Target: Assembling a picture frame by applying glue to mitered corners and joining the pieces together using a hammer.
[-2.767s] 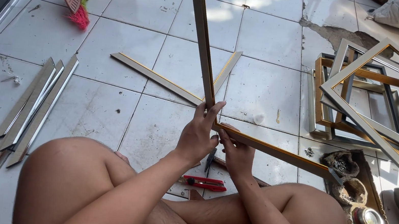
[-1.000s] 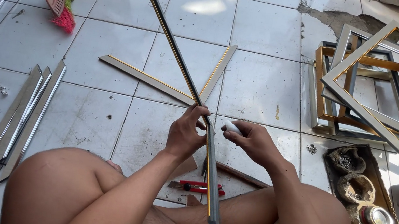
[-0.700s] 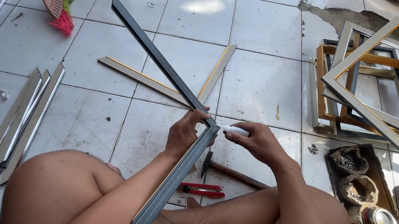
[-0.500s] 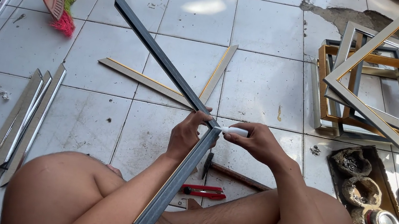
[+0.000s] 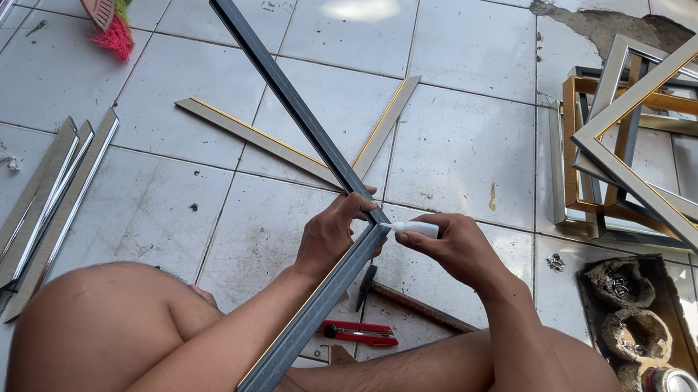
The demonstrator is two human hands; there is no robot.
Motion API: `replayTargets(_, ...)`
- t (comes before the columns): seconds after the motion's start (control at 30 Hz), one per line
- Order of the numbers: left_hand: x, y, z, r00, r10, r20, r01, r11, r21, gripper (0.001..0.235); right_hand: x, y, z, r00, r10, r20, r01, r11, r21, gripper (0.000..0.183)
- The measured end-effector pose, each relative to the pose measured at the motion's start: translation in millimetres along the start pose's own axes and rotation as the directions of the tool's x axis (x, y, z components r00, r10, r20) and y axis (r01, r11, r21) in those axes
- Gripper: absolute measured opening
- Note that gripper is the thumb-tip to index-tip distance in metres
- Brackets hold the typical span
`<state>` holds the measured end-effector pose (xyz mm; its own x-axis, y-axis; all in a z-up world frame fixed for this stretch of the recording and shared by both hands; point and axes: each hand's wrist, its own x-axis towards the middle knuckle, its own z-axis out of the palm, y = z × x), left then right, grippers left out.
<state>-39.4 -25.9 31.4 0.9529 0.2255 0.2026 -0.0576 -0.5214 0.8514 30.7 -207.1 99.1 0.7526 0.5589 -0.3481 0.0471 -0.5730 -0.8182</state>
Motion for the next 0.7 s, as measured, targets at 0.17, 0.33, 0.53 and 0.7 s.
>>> replayTargets(0.17, -1.2, 1.5, 0.0, 1.000, -0.001, -0.002, 0.001, 1.000, 0.000, 0.044, 0.7, 3.4, 1.6, 1.000, -0.003, 0.001, 0.003, 1.000, 0.000, 0.031)
replayTargets(0.33, -1.5, 0.2, -0.2, 1.000, 0.008, -0.005, -0.008, 1.000, 0.006, 0.043, 2.3, 5.1, 0.7, 0.999, -0.031, 0.010, 0.031, 0.999, -0.011, 0.030)
replayTargets(0.53, -0.9, -2.0, 2.0, 1.000, 0.006, -0.015, -0.006, 1.000, 0.000, 0.044, 3.2, 6.5, -0.2, 0.999, -0.044, 0.012, 0.044, 0.999, -0.005, 0.030)
replayTargets(0.7, -1.3, 3.4, -0.5, 1.000, 0.012, -0.007, -0.012, 1.000, 0.004, 0.044, 3.0, 6.9, 0.3, 0.999, -0.043, 0.006, 0.043, 0.999, -0.005, 0.030)
